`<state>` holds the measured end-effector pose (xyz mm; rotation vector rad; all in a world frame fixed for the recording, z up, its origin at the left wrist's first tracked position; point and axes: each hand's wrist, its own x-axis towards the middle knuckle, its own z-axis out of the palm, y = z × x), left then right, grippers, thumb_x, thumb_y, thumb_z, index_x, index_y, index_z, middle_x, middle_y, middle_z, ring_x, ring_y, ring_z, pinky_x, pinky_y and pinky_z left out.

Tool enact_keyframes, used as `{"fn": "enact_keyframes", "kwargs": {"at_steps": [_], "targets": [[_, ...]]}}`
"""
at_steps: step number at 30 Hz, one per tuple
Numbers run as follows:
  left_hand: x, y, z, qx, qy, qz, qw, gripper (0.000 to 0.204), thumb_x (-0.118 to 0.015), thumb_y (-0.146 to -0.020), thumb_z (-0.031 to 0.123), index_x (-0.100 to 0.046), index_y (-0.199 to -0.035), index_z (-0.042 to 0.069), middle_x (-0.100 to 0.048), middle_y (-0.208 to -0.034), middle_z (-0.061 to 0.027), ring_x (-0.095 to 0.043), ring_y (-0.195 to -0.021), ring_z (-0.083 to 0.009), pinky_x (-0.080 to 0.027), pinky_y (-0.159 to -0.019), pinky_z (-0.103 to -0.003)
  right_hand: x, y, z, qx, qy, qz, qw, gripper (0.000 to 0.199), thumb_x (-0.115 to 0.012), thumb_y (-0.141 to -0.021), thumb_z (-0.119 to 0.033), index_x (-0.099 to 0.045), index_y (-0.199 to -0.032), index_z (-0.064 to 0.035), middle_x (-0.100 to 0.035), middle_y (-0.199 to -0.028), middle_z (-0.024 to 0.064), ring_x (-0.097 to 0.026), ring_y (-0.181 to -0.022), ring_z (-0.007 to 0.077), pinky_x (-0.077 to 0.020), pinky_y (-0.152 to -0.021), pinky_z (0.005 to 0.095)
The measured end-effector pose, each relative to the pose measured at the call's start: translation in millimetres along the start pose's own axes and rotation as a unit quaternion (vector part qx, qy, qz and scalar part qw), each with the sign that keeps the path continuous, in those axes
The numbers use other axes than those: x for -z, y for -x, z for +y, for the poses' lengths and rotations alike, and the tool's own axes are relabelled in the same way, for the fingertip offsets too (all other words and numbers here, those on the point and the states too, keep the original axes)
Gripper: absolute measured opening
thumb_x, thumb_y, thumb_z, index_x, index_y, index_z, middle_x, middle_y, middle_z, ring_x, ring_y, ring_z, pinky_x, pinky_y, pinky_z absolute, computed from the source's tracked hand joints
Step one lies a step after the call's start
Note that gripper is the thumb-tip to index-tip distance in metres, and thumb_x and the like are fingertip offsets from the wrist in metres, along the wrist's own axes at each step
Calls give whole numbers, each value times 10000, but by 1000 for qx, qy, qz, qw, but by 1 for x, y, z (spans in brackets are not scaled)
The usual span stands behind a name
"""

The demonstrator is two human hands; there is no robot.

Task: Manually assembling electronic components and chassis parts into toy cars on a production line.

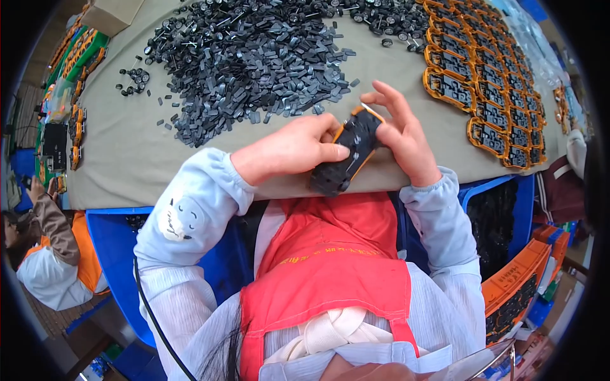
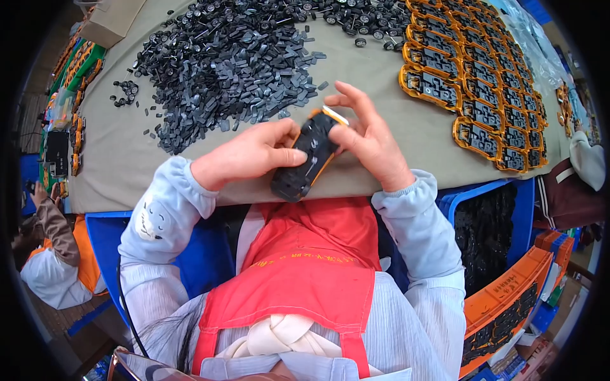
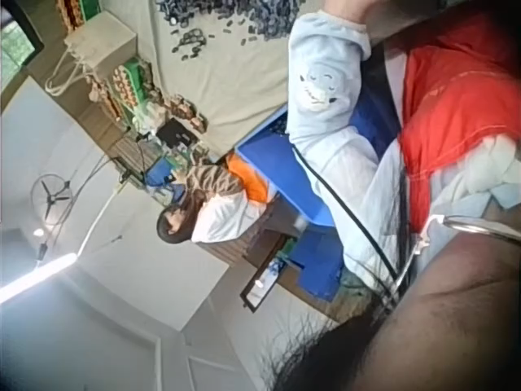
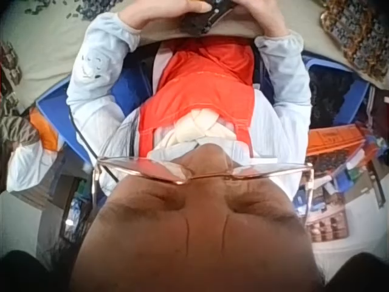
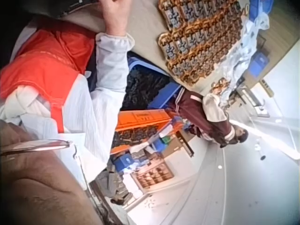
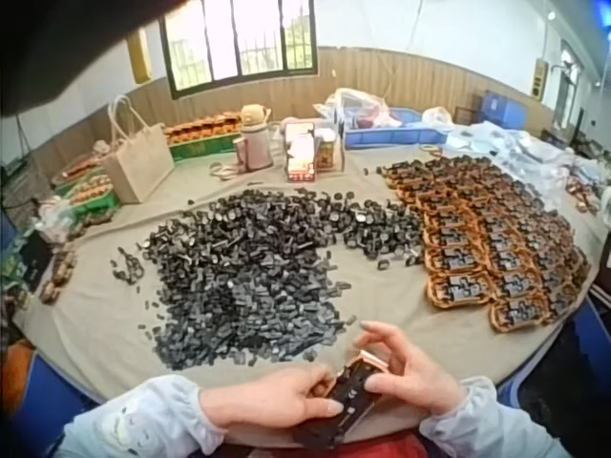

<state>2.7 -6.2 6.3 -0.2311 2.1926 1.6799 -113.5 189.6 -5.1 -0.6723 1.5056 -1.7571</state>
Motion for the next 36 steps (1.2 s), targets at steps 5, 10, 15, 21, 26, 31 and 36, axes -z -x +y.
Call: {"fn": "enact_keyframes", "kwargs": {"at_steps": [5,10,15,21,26,31,36], "targets": [[-14,8,-1,5,294,95,951,404,-696,-918,195,-521,-1188,-48,-660,-969,-145,-672,-814,-194,-571,-666,-346,-12,18,-5,-122,78,-31,989,359,-656,-966,-221,-620,-1201,49,-661,-961,41,-640,-892,114,-547,-715,256],[-24,3,-4,-21,229,107,967,407,-687,-928,186,-481,-1194,-44,-642,-964,-143,-667,-778,-178,-575,-624,-308,-22,22,7,-64,66,43,995,344,-661,-962,-239,-637,-1135,57,-663,-901,42,-629,-780,100,-523,-620,242],[-30,10,4,-12,299,58,952,455,-690,-927,171,-453,-1266,-19,-644,-1012,-116,-669,-782,-167,-581,-626,-287,-25,31,7,-79,48,92,991,308,-672,-952,-249,-649,-1057,39,-655,-873,41,-603,-717,84,-494,-572,232],[-35,14,11,-5,358,-56,932,538,-697,-918,146,-411,-1360,36,-646,-1045,-75,-675,-762,-145,-593,-622,-276,-32,27,1,-81,5,146,986,308,-666,-952,-258,-627,-1057,29,-645,-838,35,-590,-657,90,-485,-527,243],[-33,26,13,-25,324,-36,945,500,-691,-918,138,-437,-1339,46,-655,-1026,-63,-662,-695,-125,-590,-598,-274,-37,26,4,-36,-16,131,991,323,-661,-953,-251,-607,-1102,31,-651,-876,52,-610,-682,100,-495,-529,247],[-18,34,16,-7,293,-49,955,553,-695,-902,112,-442,-1388,39,-661,-978,-48,-621,-607,-100,-550,-544,-241,-45,34,0,-50,-24,124,991,355,-657,-954,-255,-596,-1169,21,-654,-944,63,-640,-763,125,-522,-584,247],[30,34,12,-9,190,-102,976,601,-675,-914,135,-446,-1463,50,-661,-917,-26,-556,-544,-69,-487,-495,-218,-30,31,7,38,142,85,985,415,-689,-922,-231,-568,-1241,5,-643,-1036,93,-657,-842,185,-555,-672,301]]}}
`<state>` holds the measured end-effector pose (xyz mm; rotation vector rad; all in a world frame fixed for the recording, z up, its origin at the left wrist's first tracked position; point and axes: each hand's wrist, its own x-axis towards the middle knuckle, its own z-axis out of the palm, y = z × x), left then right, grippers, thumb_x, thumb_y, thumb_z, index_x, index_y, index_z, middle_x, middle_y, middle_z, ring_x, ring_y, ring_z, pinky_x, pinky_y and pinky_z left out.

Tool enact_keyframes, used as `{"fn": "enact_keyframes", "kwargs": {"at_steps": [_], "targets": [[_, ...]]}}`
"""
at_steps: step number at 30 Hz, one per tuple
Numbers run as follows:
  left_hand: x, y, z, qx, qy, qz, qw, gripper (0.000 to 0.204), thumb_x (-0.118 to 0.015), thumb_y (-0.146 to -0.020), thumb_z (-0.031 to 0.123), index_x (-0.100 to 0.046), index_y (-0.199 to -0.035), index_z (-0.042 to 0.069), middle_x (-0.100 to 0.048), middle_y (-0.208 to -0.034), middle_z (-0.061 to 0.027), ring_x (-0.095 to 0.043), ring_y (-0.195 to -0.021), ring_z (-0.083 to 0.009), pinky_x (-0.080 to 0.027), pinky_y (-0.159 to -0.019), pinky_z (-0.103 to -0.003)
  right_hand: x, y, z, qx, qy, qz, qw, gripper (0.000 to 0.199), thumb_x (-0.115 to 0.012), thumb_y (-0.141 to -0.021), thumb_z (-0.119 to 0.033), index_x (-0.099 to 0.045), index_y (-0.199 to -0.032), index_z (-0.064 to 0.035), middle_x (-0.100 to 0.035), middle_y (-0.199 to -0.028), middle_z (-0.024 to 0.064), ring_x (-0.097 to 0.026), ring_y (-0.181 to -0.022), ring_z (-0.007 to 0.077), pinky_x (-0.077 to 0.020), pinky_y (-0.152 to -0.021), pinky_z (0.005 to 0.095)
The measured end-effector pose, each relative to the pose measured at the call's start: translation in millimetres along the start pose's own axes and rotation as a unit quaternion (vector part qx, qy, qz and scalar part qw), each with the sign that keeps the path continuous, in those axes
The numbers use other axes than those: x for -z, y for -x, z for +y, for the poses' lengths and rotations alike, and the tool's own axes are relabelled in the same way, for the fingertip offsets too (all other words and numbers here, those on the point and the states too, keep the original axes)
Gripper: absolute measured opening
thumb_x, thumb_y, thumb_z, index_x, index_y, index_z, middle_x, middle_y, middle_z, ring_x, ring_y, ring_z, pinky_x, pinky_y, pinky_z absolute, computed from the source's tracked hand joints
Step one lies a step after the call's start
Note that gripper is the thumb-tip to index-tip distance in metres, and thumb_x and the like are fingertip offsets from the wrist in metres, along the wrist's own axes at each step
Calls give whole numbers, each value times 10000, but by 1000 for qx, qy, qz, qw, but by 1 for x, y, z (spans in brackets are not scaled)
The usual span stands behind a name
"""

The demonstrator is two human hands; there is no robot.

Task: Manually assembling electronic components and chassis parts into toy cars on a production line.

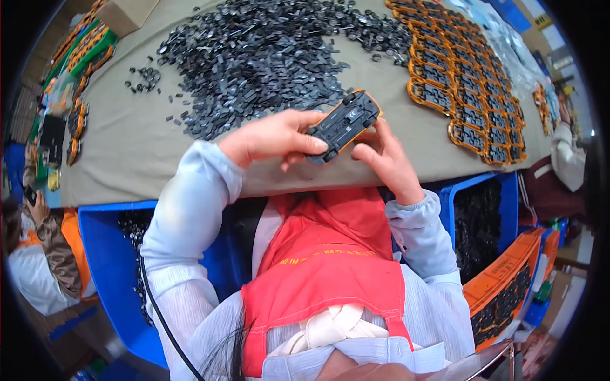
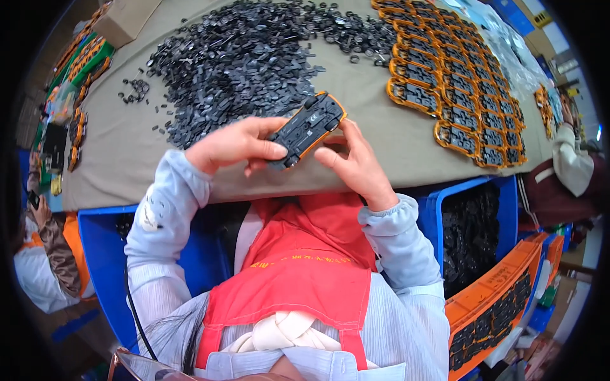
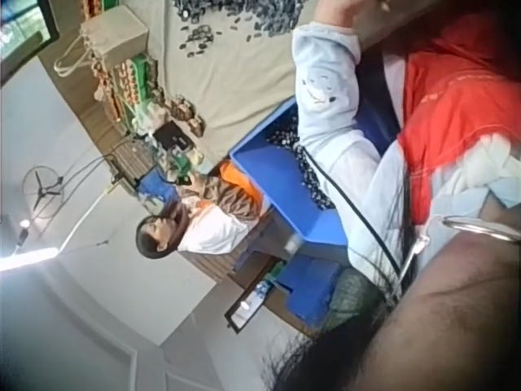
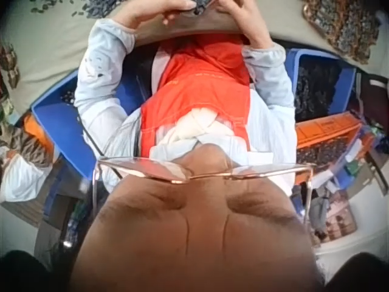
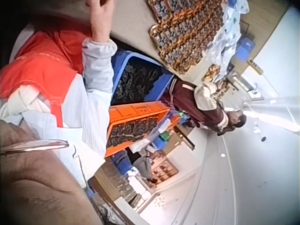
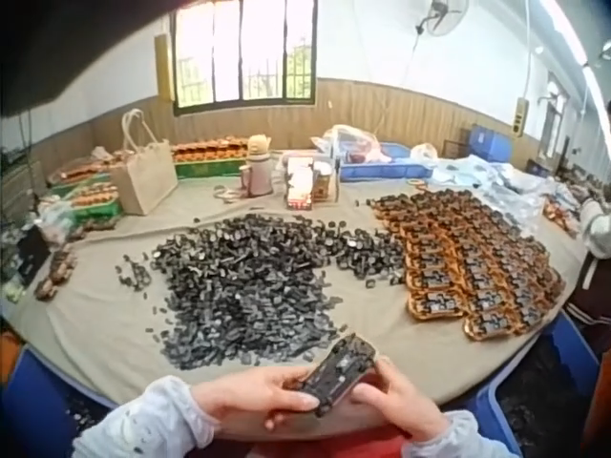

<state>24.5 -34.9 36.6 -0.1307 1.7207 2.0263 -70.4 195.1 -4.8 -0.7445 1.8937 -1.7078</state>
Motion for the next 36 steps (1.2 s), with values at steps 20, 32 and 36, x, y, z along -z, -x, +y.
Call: {"fn": "enact_keyframes", "kwargs": {"at_steps": [20,32,36], "targets": [[-1,41,-46,-222,-458,245,825,709,-775,-759,122,-506,-1414,85,-583,-1227,-158,-568,-1090,-314,-483,-949,-413,-7,-19,-21,210,344,-178,898,492,-807,-717,-91,-593,-1158,-53,-588,-1326,155,-549,-1223,360,-446,-1017,429],[5,34,-49,-320,-434,255,802,706,-769,-720,99,-528,-1384,89,-604,-1227,-158,-576,-1111,-338,-457,-1001,-431,-25,-27,-23,296,378,-175,859,513,-807,-727,-138,-616,-1199,-73,-617,-1248,129,-578,-1170,324,-400,-1057,478],[9,36,-41,-369,-441,253,778,689,-769,-725,103,-538,-1374,84,-622,-1218,-152,-596,-1103,-335,-465,-997,-434,-23,-31,-20,328,362,-162,858,489,-798,-734,-111,-636,-1193,-67,-628,-1230,134,-598,-1145,323,-424,-1043,466]]}}
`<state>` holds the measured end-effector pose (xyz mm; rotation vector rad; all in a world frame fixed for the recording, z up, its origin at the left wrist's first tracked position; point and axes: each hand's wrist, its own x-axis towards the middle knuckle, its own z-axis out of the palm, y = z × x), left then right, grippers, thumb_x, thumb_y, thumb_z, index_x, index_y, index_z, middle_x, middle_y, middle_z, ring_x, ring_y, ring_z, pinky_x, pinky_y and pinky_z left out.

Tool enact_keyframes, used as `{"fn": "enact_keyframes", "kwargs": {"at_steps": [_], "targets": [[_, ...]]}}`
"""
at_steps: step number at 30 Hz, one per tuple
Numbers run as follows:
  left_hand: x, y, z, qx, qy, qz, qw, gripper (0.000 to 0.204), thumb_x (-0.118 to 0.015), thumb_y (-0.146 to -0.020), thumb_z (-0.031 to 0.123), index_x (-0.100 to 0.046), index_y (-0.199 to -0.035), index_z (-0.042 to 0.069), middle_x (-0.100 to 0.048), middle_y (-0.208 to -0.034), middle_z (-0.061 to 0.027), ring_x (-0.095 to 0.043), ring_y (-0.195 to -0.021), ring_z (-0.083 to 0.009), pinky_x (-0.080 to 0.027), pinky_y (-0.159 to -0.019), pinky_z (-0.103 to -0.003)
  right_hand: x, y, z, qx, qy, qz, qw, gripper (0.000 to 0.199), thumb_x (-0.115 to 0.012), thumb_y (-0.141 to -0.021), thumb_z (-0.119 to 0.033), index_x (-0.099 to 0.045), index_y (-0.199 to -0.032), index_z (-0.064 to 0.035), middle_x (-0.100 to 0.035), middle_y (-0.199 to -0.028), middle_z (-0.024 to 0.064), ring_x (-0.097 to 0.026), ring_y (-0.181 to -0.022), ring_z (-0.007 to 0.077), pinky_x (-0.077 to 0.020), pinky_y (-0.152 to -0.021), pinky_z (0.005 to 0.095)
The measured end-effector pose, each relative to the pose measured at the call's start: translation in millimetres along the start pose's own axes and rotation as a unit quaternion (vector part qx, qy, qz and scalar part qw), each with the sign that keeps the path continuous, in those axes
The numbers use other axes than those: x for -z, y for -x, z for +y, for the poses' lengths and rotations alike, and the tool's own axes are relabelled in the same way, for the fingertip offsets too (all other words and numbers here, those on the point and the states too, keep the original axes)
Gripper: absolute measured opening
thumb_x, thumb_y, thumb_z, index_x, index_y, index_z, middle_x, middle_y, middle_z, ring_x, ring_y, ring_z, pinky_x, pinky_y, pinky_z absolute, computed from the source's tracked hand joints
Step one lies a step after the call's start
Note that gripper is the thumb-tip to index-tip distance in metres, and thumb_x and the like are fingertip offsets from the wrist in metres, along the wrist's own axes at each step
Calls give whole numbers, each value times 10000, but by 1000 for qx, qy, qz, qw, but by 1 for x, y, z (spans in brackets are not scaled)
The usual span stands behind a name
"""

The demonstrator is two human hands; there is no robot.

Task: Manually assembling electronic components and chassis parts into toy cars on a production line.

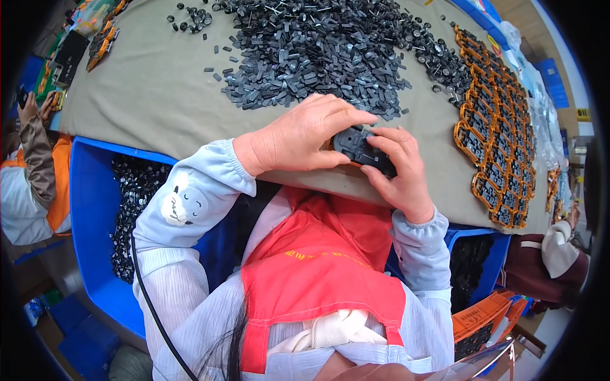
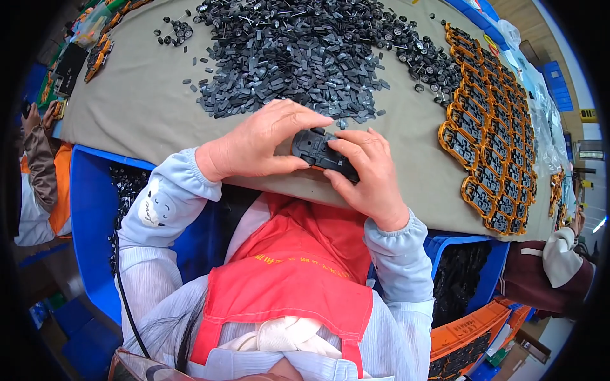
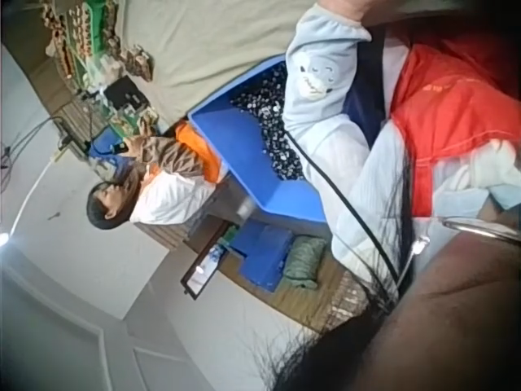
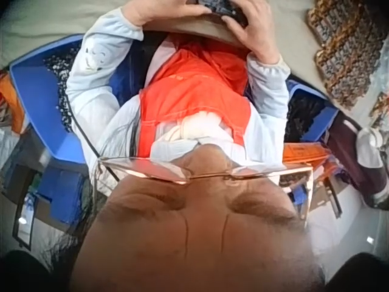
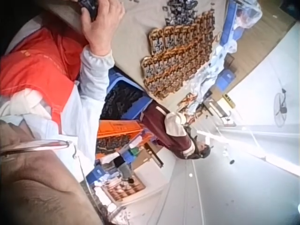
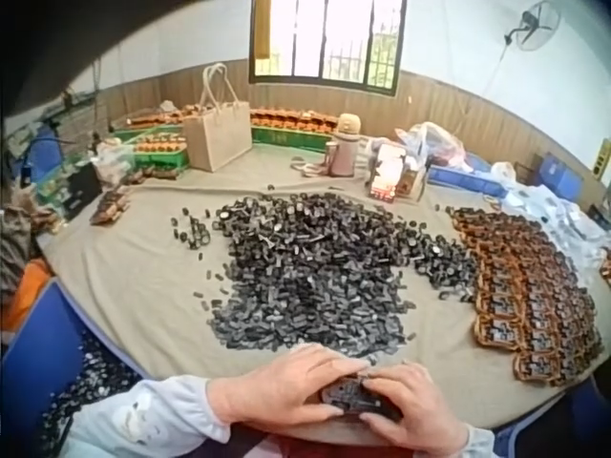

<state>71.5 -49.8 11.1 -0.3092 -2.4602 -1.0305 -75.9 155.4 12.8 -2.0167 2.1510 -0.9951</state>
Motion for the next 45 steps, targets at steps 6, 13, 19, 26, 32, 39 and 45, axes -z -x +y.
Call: {"fn": "enact_keyframes", "kwargs": {"at_steps": [6,13,19,26,32,39,45], "targets": [[4,-39,-7,-39,44,16,998,649,-771,-742,115,-555,-1353,67,-630,-1233,-148,-616,-1105,-337,-499,-967,-425,24,-8,1,-38,-56,68,995,453,-786,-744,-57,-661,-1179,-40,-637,-1217,154,-632,-1100,319,-493,-969,414],[-46,-90,-20,-35,42,-42,998,504,-762,-783,120,-604,-1258,57,-644,-1168,-150,-629,-1076,-335,-520,-937,-403,52,21,34,-117,-13,65,991,426,-780,-762,-42,-663,-1172,-16,-638,-1222,163,-644,-1066,321,-514,-918,366],[-7,-37,-22,-39,-76,-30,996,189,-703,-839,70,-656,-1022,62,-634,-1051,-121,-633,-975,-308,-537,-844,-376,48,51,57,-165,92,89,978,427,-802,-754,-94,-673,-1157,-38,-637,-1235,128,-597,-1146,338,-469,-986,418],[13,13,-10,-67,-157,-106,980,158,-684,-803,100,-660,-959,80,-603,-1016,-76,-599,-931,-274,-528,-769,-372,39,18,13,-8,60,-4,998,488,-825,-705,-159,-670,-1162,-85,-613,-1271,114,-564,-1188,336,-430,-1023,463],[14,7,-20,-146,-206,-151,956,163,-637,-795,119,-656,-953,83,-585,-995,-46,-584,-905,-234,-514,-768,-348,25,-5,9,49,76,-125,988,520,-814,-696,-161,-648,-1184,-96,-596,-1289,118,-572,-1169,338,-438,-1006,483],[20,-2,-18,-214,-216,-223,926,202,-639,-740,134,-667,-920,48,-583,-956,-45,-578,-900,-213,-507,-761,-326,20,-3,15,28,-22,-137,990,538,-779,-694,-70,-637,-1213,-60,-576,-1335,166,-557,-1180,384,-446,-1024,486],[14,-6,-4,-194,-175,-305,916,83,-648,-722,156,-639,-720,73,-552,-858,-25,-569,-871,-208,-516,-754,-321,24,-9,18,36,-47,-164,985,541,-770,-687,-40,-637,-1211,-46,-573,-1339,177,-552,-1184,395,-461,-1006,470]]}}
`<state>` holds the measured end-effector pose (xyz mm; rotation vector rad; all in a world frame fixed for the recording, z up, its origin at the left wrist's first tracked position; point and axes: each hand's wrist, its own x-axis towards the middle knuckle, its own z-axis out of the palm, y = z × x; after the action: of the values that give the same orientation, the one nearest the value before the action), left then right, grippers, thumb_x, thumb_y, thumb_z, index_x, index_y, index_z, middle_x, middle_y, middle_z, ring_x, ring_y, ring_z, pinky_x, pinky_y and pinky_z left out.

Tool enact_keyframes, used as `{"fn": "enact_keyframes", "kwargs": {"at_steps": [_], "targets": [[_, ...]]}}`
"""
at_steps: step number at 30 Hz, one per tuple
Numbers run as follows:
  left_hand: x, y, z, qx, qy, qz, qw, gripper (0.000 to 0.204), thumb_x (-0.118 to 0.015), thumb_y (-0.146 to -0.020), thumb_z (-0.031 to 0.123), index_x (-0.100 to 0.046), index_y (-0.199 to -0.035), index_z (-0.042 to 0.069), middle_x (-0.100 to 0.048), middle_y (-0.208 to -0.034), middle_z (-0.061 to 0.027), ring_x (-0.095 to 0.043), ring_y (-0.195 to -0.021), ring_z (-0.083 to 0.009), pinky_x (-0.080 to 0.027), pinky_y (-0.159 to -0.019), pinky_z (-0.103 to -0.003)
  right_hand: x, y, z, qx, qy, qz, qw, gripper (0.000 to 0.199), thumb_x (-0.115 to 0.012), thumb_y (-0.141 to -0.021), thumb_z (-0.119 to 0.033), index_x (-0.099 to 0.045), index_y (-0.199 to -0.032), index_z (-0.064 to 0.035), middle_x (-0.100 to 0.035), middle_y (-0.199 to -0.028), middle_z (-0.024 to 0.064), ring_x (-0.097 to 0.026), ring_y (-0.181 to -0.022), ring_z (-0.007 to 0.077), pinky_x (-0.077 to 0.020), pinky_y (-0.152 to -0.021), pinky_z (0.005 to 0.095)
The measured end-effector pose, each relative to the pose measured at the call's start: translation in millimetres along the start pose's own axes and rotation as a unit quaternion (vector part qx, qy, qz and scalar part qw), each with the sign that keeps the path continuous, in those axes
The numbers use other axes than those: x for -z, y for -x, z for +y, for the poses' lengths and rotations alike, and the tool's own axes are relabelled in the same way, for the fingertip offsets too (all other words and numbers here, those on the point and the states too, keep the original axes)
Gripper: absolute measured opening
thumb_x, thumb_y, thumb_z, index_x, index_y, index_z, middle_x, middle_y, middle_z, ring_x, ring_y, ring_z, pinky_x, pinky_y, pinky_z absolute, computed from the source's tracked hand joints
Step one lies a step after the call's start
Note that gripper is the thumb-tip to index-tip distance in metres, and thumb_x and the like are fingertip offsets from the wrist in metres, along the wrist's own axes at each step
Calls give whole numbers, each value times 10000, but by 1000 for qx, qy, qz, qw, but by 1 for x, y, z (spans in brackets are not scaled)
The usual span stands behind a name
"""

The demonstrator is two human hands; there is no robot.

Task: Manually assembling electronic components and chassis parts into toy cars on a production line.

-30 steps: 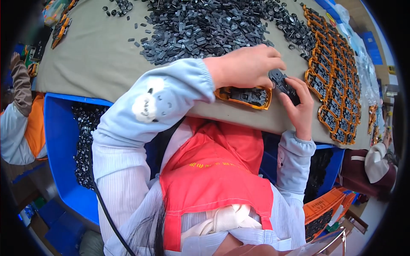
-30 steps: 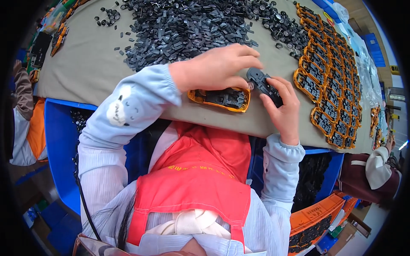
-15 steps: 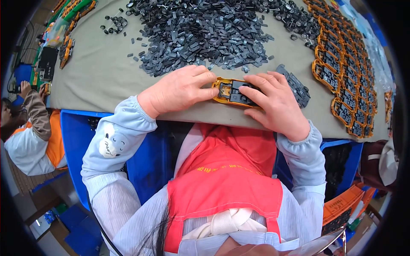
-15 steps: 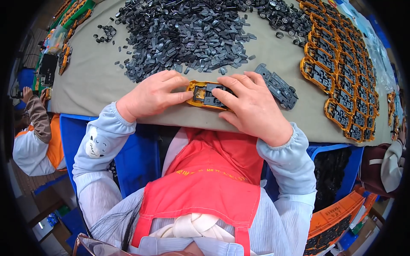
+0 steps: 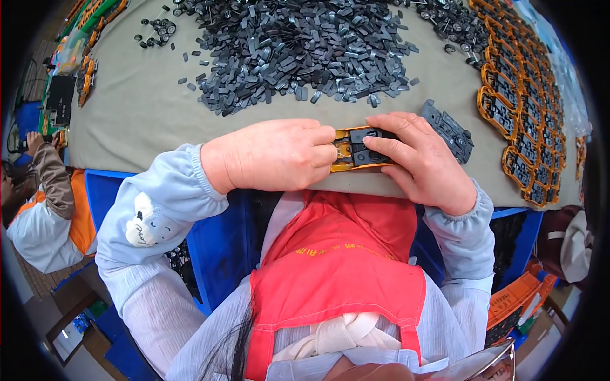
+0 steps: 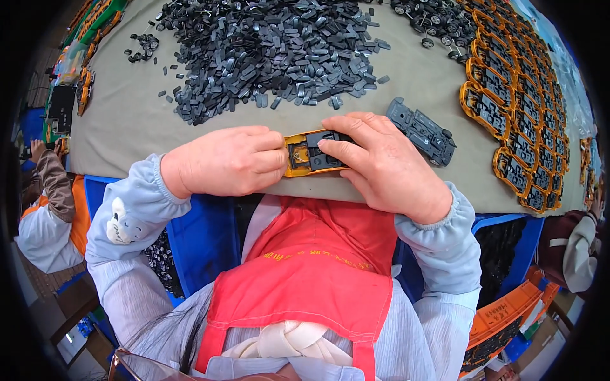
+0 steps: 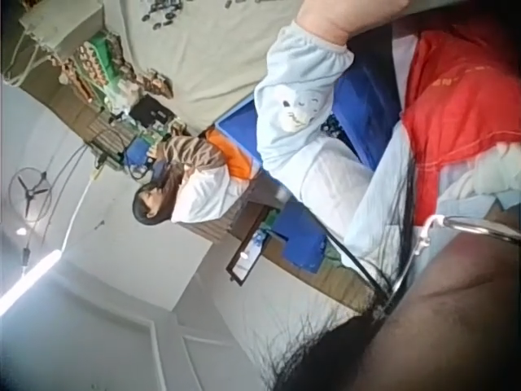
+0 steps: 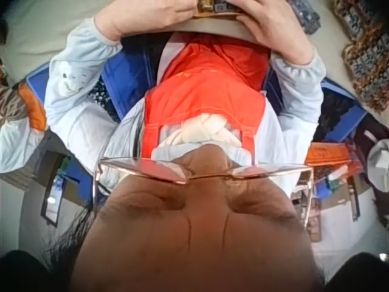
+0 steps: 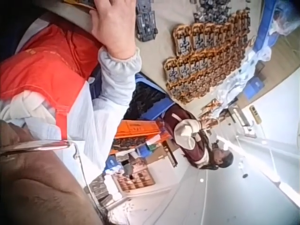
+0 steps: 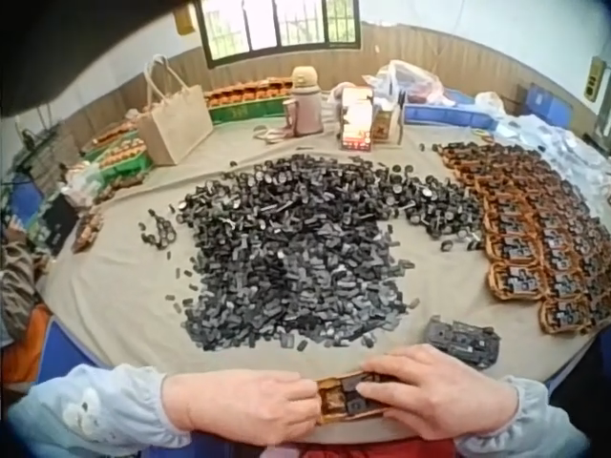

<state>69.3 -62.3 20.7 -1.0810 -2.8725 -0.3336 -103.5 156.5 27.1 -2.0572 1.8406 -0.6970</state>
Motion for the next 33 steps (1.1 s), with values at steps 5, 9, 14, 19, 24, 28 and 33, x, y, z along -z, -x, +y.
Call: {"fn": "enact_keyframes", "kwargs": {"at_steps": [5,9,14,19,24,28,33], "targets": [[1,1,-2,-8,48,8,999,84,-645,-730,153,-629,-724,71,-555,-863,-34,-573,-872,-213,-530,-741,-320,-2,2,-4,-1,-11,-11,1000,536,-766,-685,-33,-639,-1205,-39,-570,-1345,179,-548,-1187,394,-462,-999,471],[-4,11,-6,-1,58,8,998,201,-640,-765,135,-652,-938,34,-554,-907,-46,-585,-859,-227,-537,-736,-347,-1,2,-6,-3,-12,-10,1000,539,-763,-683,-31,-638,-1207,-39,-567,-1348,178,-543,-1192,394,-456,-1005,471],[-6,11,-3,-1,21,46,999,168,-634,-785,133,-644,-924,39,-538,-896,-45,-583,-835,-235,-543,-707,-356,-2,3,-7,-6,-7,-17,1000,543,-758,-682,-29,-636,-1212,-39,-564,-1351,175,-537,-1197,395,-450,-1011,470],[9,-3,-6,-1,45,-35,998,132,-636,-778,139,-622,-878,54,-543,-898,-49,-572,-825,-231,-542,-706,-354,-2,3,-4,-5,-9,-20,1000,537,-754,-688,-29,-636,-1212,-39,-563,-1351,173,-534,-1201,395,-449,-1011,468],[12,-9,-11,-17,41,-69,997,117,-641,-759,145,-597,-835,68,-542,-894,-51,-557,-813,-229,-533,-702,-336,-2,3,-2,3,-12,-18,1000,533,-751,-693,-30,-635,-1214,-39,-560,-1356,173,-532,-1203,394,-450,-1009,467],[8,-11,-18,-56,42,-44,997,130,-645,-736,149,-593,-825,69,-533,-886,-47,-551,-813,-226,-525,-703,-318,-4,5,1,7,-19,-17,1000,531,-750,-696,-33,-634,-1214,-39,-557,-1357,174,-531,-1204,396,-450,-1009,467],[5,-2,-23,-69,41,-25,996,145,-643,-734,143,-607,-849,63,-524,-882,-45,-551,-806,-223,-528,-703,-319,-6,5,0,1,-24,-7,1000,528,-750,-698,-35,-634,-1213,-38,-558,-1349,176,-532,-1202,400,-448,-1007,470]]}}
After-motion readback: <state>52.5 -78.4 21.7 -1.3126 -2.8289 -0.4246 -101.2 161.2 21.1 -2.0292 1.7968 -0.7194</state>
